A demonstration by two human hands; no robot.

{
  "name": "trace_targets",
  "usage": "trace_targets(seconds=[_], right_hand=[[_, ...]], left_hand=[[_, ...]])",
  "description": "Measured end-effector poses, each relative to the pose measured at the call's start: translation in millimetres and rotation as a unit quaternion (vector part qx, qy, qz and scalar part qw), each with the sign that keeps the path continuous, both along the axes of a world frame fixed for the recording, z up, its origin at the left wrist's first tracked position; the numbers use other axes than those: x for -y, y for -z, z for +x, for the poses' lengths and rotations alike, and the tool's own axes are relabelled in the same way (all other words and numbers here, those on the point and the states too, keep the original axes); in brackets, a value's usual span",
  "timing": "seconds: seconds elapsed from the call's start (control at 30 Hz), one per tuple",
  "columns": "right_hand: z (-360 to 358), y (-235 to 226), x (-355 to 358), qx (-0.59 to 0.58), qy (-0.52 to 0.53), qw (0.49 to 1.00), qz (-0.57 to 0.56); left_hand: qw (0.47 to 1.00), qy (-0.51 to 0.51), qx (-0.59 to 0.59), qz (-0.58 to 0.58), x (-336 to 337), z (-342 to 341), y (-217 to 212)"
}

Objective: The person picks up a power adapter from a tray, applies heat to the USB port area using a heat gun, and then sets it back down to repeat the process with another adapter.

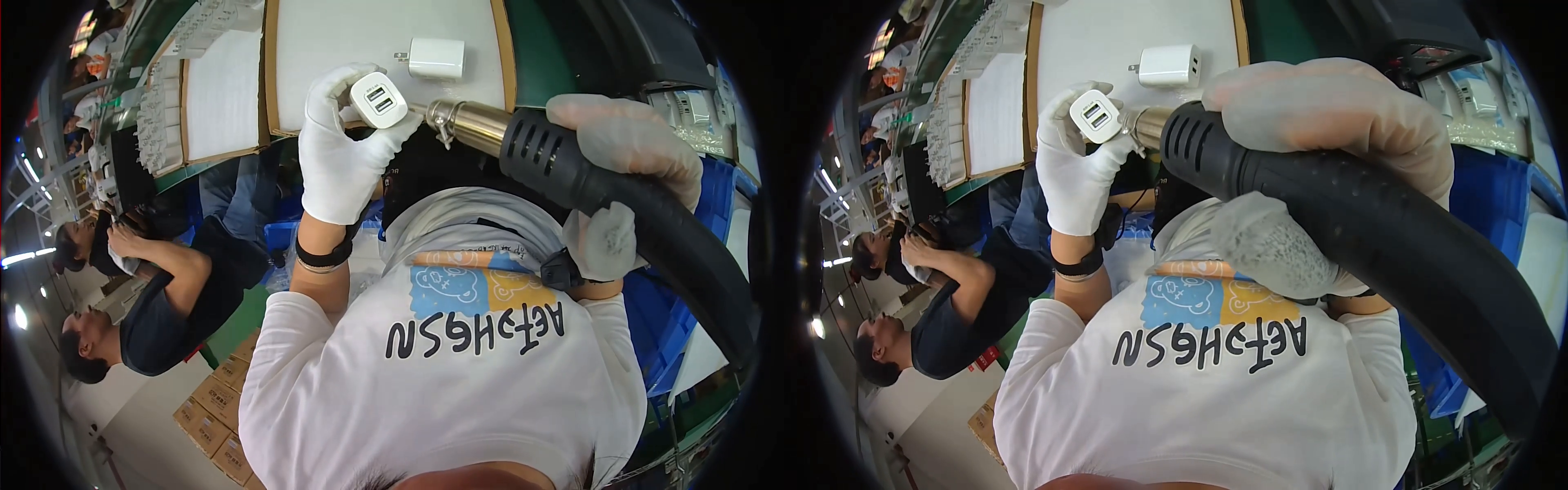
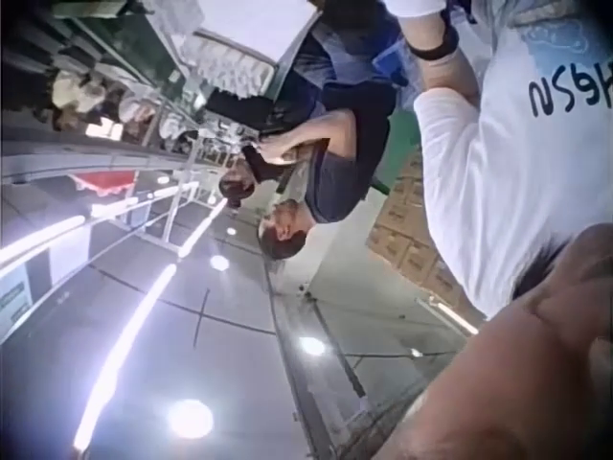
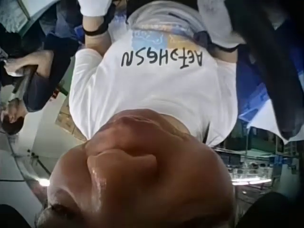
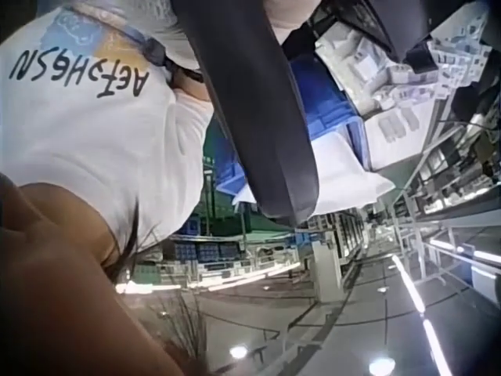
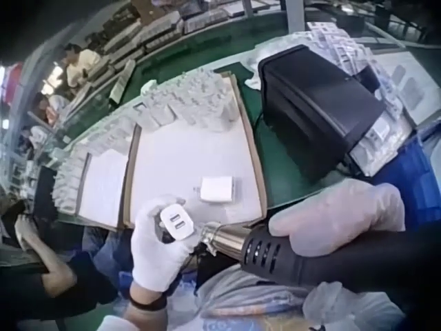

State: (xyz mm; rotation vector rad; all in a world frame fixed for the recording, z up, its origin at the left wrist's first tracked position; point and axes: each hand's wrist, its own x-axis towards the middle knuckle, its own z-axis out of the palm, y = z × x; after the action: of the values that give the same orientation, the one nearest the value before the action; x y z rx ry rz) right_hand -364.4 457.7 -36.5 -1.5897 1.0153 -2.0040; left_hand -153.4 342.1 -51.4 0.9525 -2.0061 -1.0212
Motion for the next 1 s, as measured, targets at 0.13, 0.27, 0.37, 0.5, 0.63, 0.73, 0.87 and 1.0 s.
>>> trace_targets(seconds=[0.13,0.27,0.37,0.5,0.63,0.73,0.87,1.0], right_hand=[[4,-2,1,0.008,-0.014,1.000,-0.007],[4,-2,5,0.010,-0.015,1.000,-0.016],[3,-1,2,-0.007,-0.068,0.998,-0.012],[8,-3,1,0.025,-0.057,0.998,-0.019],[4,-8,-3,0.011,-0.066,0.998,-0.013],[-4,-12,-10,-0.028,-0.085,0.996,0.002],[-5,-9,-4,-0.020,-0.042,0.998,-0.032],[-9,-9,-9,-0.015,-0.047,0.998,-0.028]], left_hand=[[0.999,-0.002,-0.031,0.010,-1,-3,1],[1.000,-0.011,-0.013,0.001,0,-2,2],[1.000,-0.014,0.010,-0.021,2,0,4],[0.998,-0.013,0.022,-0.054,0,-2,5],[0.998,-0.012,0.013,-0.060,-4,-7,4],[0.999,-0.002,-0.004,-0.042,-6,-9,3],[0.999,-0.018,0.000,-0.028,-11,-14,0],[0.999,-0.005,-0.011,-0.041,-14,-17,-4]])
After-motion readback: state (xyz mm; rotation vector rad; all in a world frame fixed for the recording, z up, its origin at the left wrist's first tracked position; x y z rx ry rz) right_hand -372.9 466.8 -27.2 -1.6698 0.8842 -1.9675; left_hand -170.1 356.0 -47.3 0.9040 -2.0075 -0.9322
